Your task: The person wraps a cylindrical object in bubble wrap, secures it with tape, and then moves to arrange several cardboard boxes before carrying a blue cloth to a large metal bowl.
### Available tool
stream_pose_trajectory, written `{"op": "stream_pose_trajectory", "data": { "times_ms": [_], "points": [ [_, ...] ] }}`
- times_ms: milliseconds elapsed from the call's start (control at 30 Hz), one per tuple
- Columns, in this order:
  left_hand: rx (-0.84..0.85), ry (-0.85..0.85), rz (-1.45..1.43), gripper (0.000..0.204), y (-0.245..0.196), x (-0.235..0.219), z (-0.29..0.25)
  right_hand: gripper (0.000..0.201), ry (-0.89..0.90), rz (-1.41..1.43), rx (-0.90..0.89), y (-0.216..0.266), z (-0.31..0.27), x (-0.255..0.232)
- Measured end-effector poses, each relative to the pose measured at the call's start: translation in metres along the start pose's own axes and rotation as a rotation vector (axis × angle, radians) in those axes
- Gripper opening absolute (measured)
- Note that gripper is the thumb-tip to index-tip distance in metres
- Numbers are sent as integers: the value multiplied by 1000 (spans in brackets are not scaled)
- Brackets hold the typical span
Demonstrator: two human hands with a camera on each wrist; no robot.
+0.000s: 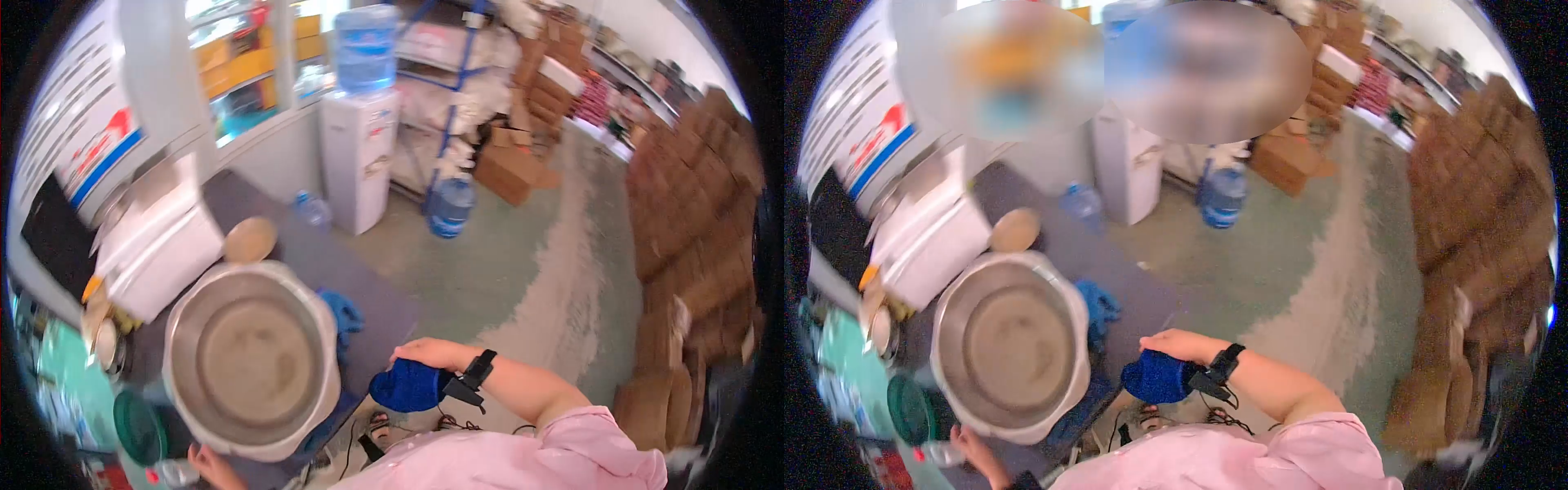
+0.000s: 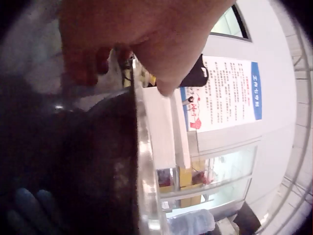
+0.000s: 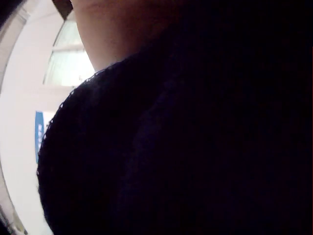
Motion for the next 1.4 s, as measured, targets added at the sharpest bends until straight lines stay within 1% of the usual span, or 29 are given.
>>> {"op": "stream_pose_trajectory", "data": {
  "times_ms": [33,67,133,167,200,267,333,367,400,467,500,533,600,633,667,700,733,800,867,933,1000,1067,1100,1133,1200,1267,1333,1367,1400],
  "points": [
    [145,-1,39,38,-21,4,2,43,-76,169,40,2,-31,-23],
    [292,-15,77,33,-62,-3,2,43,-129,195,31,-11,-53,-48],
    [190,128,-32,39,-184,43,-45,40,-386,656,146,-63,-101,-102],
    [162,225,-65,28,-204,68,-55,40,-516,747,142,-74,-131,-121],
    [619,395,88,28,-241,98,-76,39,-642,840,139,-87,-161,-142],
    [182,610,-183,27,-240,149,-92,42,-748,916,18,-120,-206,-185],
    [281,853,-261,26,-304,210,-160,47,-872,1169,-222,-139,-261,-222],
    [293,869,-221,25,-329,230,-191,56,-862,1307,-369,-157,-282,-243],
    [316,891,-234,25,-338,249,-213,56,-879,1321,-397,-172,-303,-253],
    [284,1094,-348,23,-354,298,-271,63,-883,1478,-776,-179,-366,-283],
    [186,1168,-400,23,-348,325,-294,66,-917,1497,-853,-206,-387,-299],
    [192,1183,-407,23,-358,344,-328,66,-929,1497,-867,-237,-401,-308],
    [148,1300,-509,23,-392,386,-404,60,-981,1491,-771,-298,-419,-324],
    [150,1306,-510,23,-396,408,-430,55,-970,1497,-736,-310,-432,-328],
    [179,1394,-457,24,-396,434,-462,51,-958,1502,-695,-323,-444,-333],
    [204,1482,-399,25,-397,453,-495,42,-1012,1686,-642,-354,-456,-338],
    [195,1484,-392,25,-408,465,-523,42,-1017,1689,-630,-371,-468,-346],
    [218,1588,-357,18,-436,491,-587,37,-1135,1634,-505,-405,-490,-365],
    [239,1639,-341,18,-446,517,-624,36,-1116,1657,-485,-423,-497,-387],
    [215,1728,-253,18,-446,552,-660,30,-1223,1571,-407,-443,-507,-419],
    [219,1731,-226,17,-454,594,-682,29,-1195,1590,-409,-443,-511,-458],
    [219,1734,-208,17,-463,642,-709,30,-1142,1505,-540,-410,-520,-511],
    [227,1736,-245,17,-471,667,-723,32,-1284,1589,-459,-435,-527,-531],
    [236,1739,-280,17,-480,696,-737,32,-1290,1585,-457,-447,-532,-555],
    [259,1750,-271,17,-491,757,-769,36,-1273,1633,-597,-464,-553,-602],
    [153,1763,-315,17,-506,815,-807,38,-1634,1590,-423,-495,-600,-620],
    [132,1831,-334,17,-529,867,-854,41,-1786,1312,-410,-545,-639,-635],
    [111,1874,-349,17,-543,888,-878,45,-1852,1210,-482,-571,-652,-636],
    [186,1945,-338,18,-564,904,-906,55,-1958,1023,-160,-605,-670,-613]
  ]
}}
Point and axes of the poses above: each hand's wrist, its own z-axis towards the middle knuckle, its own x-axis out of the palm, y = z × x, the point moved 10 cm from there along z, towards the middle knuckle, and after that the axes turned 1 degree about -y, right-handed, at the moved point
